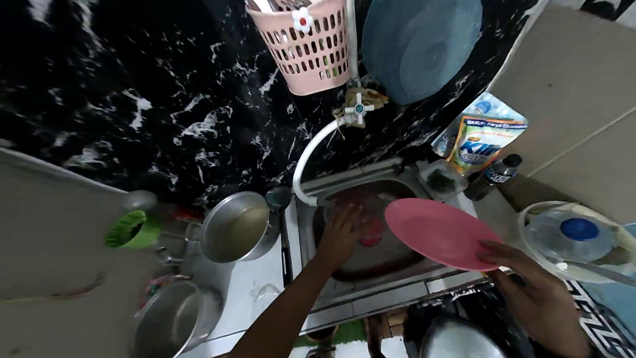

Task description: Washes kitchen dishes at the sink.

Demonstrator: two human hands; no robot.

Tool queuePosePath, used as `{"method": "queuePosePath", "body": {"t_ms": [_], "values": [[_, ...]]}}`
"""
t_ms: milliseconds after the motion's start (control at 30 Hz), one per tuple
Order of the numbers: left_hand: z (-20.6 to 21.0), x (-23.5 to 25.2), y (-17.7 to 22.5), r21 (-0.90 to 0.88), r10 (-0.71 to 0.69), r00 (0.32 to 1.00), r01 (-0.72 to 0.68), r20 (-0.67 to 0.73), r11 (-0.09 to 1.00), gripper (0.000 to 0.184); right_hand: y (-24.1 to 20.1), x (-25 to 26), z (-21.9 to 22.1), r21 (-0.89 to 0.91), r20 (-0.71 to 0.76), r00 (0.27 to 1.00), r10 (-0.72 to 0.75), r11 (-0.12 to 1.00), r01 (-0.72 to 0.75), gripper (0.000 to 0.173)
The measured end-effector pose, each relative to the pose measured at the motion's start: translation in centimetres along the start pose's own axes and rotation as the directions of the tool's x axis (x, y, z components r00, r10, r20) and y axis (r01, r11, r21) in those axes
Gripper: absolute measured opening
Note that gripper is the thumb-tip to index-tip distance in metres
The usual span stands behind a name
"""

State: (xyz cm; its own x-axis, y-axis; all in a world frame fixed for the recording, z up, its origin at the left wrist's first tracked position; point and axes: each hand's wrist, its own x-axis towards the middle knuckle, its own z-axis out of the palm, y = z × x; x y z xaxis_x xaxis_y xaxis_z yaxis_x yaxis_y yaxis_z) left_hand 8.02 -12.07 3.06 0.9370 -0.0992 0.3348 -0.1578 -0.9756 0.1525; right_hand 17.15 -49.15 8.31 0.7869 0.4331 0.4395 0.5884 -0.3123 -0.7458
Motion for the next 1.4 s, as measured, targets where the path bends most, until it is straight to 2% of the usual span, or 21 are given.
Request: {"method": "queuePosePath", "body": {"t_ms": [233,367,533,700,967,1133,1233,1300,1400], "values": [[-0.3,3.8,0.9,0.011,0.044,0.999,-0.044,-0.002,0.999,0.058,-0.3,-0.4,-0.6,0.025,-0.013,1.0,0.004,1.0,-0.004,0.017],[-1.4,4.2,0.7,-0.095,-0.123,0.992,0.126,0.036,0.987,0.062,-0.2,-1.1,-0.9,0.008,0.011,1.0,0.019,1.0,-0.019,0.018],[-1.3,1.2,-0.5,-0.082,-0.232,0.972,0.229,-0.023,0.97,0.064,-0.1,-1.2,-0.5,0.046,0.029,1.0,-0.002,0.999,0.001,0.018],[-1.6,-0.8,-0.7,-0.042,-0.388,0.921,0.386,-0.032,0.921,0.063,-0.1,-0.4,0.4,0.026,0.068,0.998,-0.011,1.0,0.009,0.02],[-1.1,-1.4,-2.2,-0.029,-0.416,0.908,0.415,-0.052,0.91,0.052,-0.5,0.6,1.4,0.051,0.082,0.996,-0.039,0.998,0.035,0.02],[-0.2,-1.0,-2.2,-0.036,-0.352,0.921,0.351,-0.164,0.936,0.053,-0.5,0.6,1.3,0.041,0.076,0.996,-0.037,0.999,0.034,0.019],[-0.4,-0.2,-1.7,-0.08,-0.339,0.934,0.331,-0.117,0.94,0.056,-0.4,0.5,1.1,0.02,0.078,0.996,-0.038,0.999,0.037,0.02],[-0.7,1.0,-1.4,-0.142,-0.377,0.925,0.369,-0.04,0.919,0.053,-0.4,0.5,0.9,0.003,0.085,0.996,-0.026,1.0,0.026,0.021],[-1.5,2.9,-1.3,-0.38,-0.547,0.83,0.542,0.107,0.749,0.046,-0.5,0.5,0.8,-0.026,0.083,0.997,-0.001,1.0,0.003,0.022]]}}
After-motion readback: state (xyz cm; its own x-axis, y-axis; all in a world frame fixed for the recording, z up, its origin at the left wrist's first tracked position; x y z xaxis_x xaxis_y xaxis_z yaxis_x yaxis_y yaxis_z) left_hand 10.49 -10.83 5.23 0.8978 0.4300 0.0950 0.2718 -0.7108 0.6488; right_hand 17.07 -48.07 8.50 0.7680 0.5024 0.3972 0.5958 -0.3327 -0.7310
